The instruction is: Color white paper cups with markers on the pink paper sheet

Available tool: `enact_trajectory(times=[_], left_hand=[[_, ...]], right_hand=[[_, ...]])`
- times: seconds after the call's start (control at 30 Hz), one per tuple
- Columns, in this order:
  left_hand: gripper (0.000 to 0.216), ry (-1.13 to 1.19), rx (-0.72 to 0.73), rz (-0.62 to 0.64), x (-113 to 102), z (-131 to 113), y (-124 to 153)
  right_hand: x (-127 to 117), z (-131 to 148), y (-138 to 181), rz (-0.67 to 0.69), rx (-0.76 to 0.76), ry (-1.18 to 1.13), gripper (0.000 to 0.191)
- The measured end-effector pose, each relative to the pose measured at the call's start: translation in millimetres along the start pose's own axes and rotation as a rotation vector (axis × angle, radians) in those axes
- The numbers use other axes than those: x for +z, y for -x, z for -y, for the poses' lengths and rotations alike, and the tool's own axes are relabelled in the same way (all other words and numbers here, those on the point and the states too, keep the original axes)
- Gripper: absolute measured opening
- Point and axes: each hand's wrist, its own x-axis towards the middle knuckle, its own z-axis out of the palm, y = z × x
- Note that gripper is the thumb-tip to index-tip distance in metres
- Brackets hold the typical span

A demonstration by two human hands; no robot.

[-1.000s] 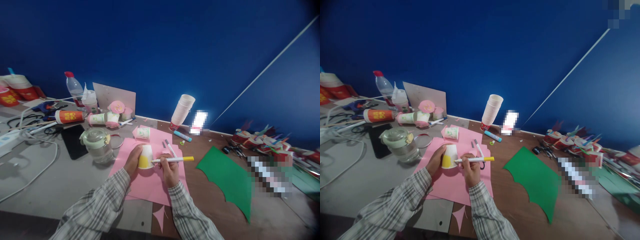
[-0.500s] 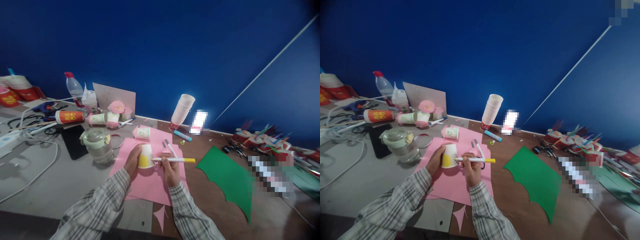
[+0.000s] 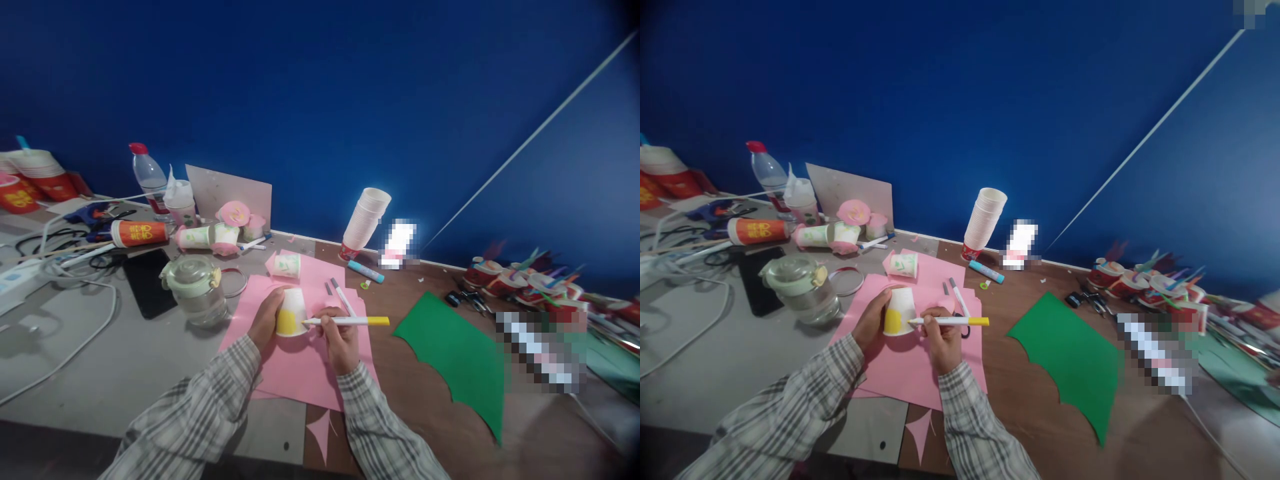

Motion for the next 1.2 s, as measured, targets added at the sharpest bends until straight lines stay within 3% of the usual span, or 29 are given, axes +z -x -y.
enact_trajectory(times=[1.2], left_hand=[[0.035,0.002,0.017,0.008,2.2,-4.7,2.3]], right_hand=[[-0.2,-5.7,-0.3,-0.042,0.024,-0.001,0.02]])
